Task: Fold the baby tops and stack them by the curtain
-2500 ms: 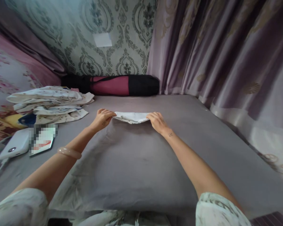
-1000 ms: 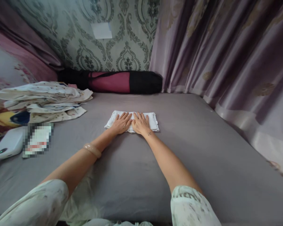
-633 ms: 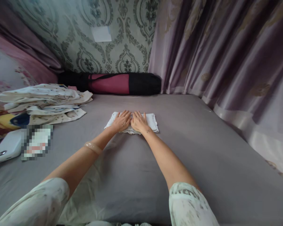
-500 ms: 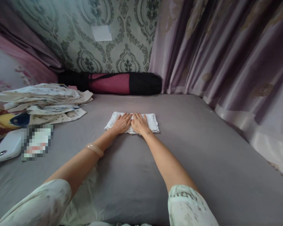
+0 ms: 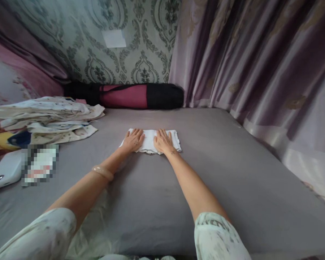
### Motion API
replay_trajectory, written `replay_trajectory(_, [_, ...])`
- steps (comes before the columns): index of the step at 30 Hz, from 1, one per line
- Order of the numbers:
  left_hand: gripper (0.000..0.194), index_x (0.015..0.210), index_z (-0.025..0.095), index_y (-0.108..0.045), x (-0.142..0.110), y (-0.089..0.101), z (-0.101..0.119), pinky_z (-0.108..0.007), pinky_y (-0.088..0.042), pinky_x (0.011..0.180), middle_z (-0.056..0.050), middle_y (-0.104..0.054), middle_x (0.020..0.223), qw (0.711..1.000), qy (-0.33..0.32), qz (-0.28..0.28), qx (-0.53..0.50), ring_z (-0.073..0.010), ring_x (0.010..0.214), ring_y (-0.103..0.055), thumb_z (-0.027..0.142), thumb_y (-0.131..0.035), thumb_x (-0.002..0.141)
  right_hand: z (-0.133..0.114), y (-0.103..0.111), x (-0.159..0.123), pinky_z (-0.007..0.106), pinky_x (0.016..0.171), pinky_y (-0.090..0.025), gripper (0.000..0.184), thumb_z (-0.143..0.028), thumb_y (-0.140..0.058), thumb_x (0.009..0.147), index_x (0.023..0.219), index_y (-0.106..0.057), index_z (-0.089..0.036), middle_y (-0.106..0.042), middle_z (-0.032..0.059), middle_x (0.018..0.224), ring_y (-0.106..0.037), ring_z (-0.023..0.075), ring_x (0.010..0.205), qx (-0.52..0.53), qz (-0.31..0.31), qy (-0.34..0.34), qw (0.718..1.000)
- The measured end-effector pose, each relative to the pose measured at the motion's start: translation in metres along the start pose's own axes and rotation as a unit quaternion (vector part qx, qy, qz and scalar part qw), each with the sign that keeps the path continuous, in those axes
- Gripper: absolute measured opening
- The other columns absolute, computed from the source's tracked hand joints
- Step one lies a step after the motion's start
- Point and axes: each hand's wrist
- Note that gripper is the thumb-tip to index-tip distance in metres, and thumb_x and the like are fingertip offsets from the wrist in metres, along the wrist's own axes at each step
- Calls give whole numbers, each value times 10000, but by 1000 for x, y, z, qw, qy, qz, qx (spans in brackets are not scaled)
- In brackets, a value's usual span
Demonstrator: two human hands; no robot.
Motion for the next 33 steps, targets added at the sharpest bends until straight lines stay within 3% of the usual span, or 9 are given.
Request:
replay_trajectory(11, [503, 1405, 173, -407, 1, -1, -4, -509, -223, 1138, -122, -406, 1492, 1000, 6, -23, 2, -259, 1413, -292, 398, -226, 992, 2, 1, 0, 498, 1154, -157, 529, -302, -234, 975, 1456, -347, -111, -343, 107, 1531, -239, 248, 1427, -7, -41, -12, 999])
replay_trajectory(17, [556, 1426, 132, -388, -6, 4, -22, -532, -188, 1150, -139, -351, 1523, 999, 31, -13, 15, -275, 1431, -257, 413, -193, 988, 22, 11, -8, 502, 1166, -97, 567, -324, -219, 979, 1457, -335, -42, -301, 148, 1543, -196, 264, 1441, -56, -5, -37, 998])
replay_trajectory(25, [559, 1439, 142, -373, -12, -3, -34, -497, -255, 1137, -120, -317, 1543, 999, 41, -16, -28, -266, 1426, -276, 413, -213, 977, 36, 6, -12, 466, 1161, -164, 597, -349, -206, 970, 1457, -343, -31, -299, 147, 1544, -226, 274, 1430, -74, -33, -67, 994])
replay_trajectory(33, [543, 1448, 154, -370, -37, 8, -39, -479, -200, 1167, -86, -302, 1553, 999, 34, 0, -37, -240, 1445, -229, 386, -205, 986, 39, 17, -9, 501, 1170, -107, 625, -380, -150, 977, 1483, -286, -39, -232, 146, 1567, -172, 260, 1451, -62, -47, -52, 996])
Point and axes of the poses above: each hand's wrist, its own x-axis towards the middle knuckle, its own y-axis out of the back of the hand, z = x × y
